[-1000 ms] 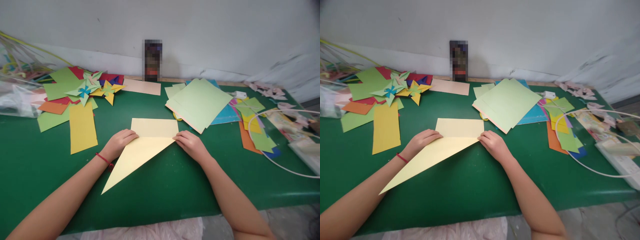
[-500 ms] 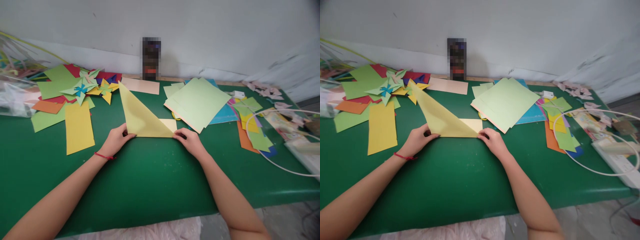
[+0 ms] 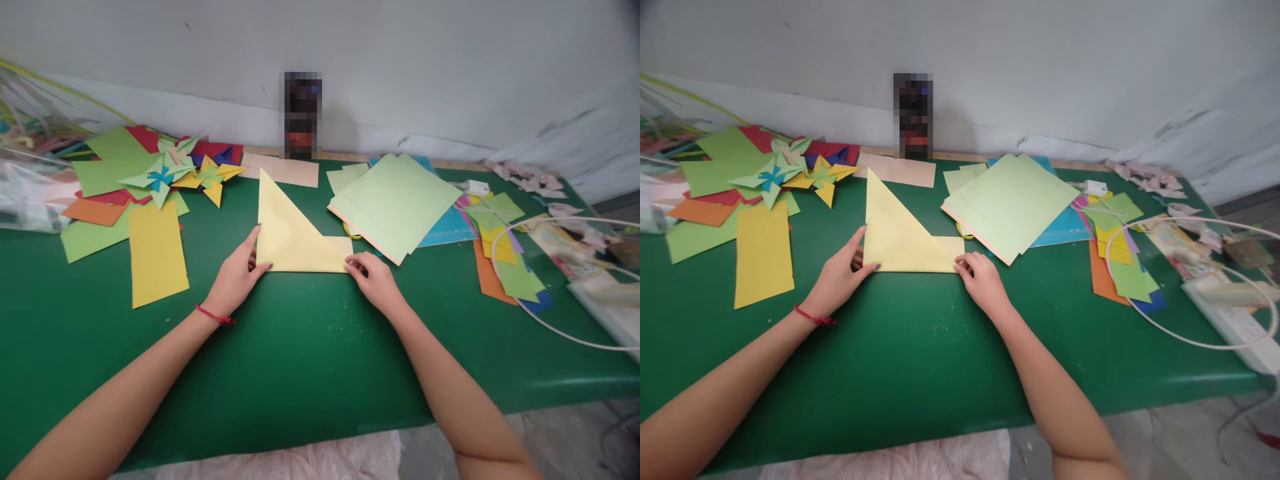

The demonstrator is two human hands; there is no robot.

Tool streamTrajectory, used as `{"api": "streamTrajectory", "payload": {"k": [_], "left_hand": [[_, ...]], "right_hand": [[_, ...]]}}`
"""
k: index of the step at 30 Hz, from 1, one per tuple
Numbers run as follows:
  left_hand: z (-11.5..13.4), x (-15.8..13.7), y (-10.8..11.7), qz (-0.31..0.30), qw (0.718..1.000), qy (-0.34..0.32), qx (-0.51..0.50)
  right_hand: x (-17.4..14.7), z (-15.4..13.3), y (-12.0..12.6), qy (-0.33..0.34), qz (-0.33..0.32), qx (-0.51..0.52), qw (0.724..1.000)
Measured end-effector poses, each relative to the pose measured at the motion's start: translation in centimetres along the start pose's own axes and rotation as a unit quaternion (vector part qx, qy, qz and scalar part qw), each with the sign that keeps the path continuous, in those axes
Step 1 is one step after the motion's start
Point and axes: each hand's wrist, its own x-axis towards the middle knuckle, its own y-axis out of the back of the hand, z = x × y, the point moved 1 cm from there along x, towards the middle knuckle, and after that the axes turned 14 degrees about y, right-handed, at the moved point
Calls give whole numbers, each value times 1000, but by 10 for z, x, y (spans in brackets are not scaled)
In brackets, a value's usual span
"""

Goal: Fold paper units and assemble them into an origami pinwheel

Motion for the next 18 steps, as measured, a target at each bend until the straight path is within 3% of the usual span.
{"api": "streamTrajectory", "payload": {"k": [10,14,16,18], "left_hand": [[4,-6,-6,25,993,-47,103],[7,-9,-7,83,981,-58,165],[9,-11,-9,109,974,-82,179],[10,-13,-14,87,973,-134,169]], "right_hand": [[2,-8,-3,-3,-6,-81,997],[2,-10,-3,-14,-12,-93,996],[2,-10,-3,-14,-11,-93,996],[1,-9,-3,-10,-7,-88,996]]}}
